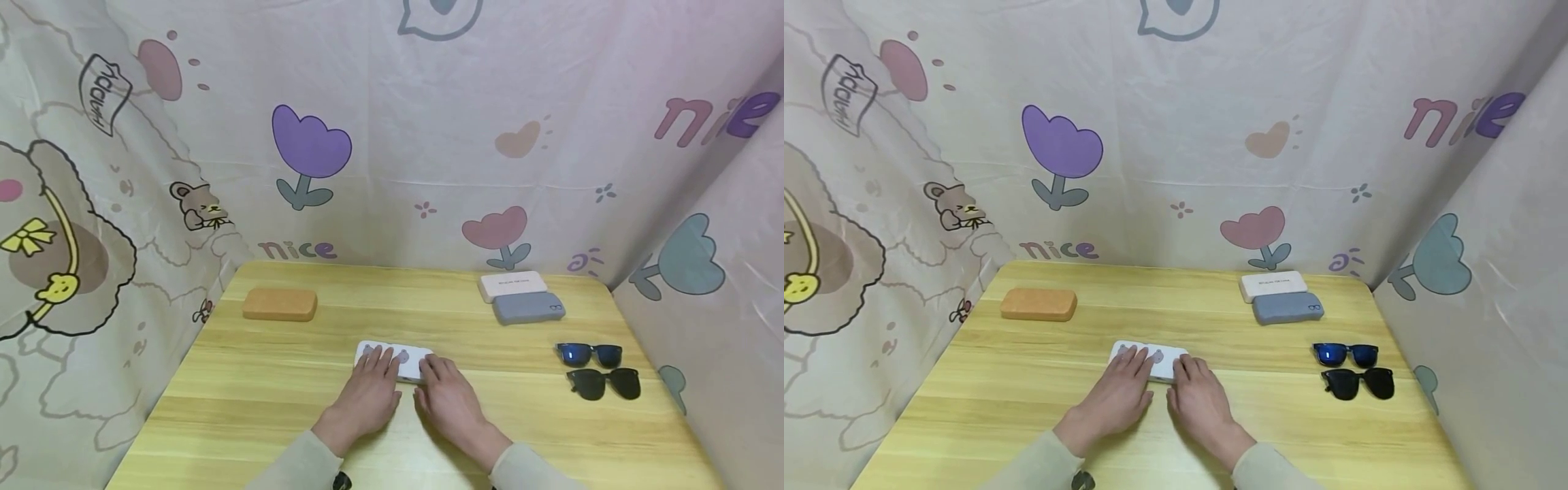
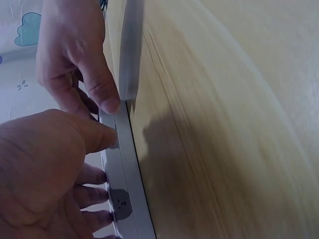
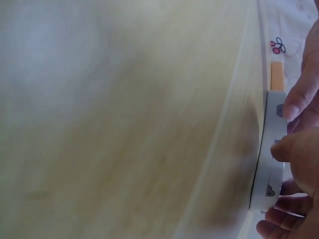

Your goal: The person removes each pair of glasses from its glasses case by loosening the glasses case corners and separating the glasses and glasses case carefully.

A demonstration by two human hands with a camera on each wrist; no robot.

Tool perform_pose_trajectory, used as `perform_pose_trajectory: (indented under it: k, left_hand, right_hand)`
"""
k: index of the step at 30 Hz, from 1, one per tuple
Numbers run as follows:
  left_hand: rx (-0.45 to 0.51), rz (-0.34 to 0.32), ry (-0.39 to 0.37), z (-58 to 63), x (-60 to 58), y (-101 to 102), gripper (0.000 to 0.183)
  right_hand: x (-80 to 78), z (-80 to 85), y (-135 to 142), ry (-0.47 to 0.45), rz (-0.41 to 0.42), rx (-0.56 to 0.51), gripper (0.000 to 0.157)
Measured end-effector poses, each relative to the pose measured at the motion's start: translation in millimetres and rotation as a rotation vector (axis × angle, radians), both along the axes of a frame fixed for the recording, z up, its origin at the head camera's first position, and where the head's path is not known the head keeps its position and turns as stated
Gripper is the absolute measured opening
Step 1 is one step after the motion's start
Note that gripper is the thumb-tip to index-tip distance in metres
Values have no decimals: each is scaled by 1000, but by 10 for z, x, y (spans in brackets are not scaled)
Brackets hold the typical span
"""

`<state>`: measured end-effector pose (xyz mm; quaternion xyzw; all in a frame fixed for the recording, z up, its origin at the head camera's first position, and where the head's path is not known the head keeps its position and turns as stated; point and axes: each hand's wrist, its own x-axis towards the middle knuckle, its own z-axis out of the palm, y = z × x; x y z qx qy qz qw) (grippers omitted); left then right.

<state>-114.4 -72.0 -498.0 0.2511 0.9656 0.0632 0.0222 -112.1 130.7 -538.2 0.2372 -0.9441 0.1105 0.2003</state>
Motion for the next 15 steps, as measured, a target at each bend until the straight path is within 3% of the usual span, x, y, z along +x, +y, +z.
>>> perform_pose_trajectory:
  k: [9, 15]
  left_hand:
    - [-12, -6, 47, -15, 25, -2, 61]
    - [5, 9, 25, -38, 23, 8, 59]
  right_hand:
    - [10, -3, -70, -32, -6, 15, 59]
    - [14, 5, -109, -50, 21, 23, 62]
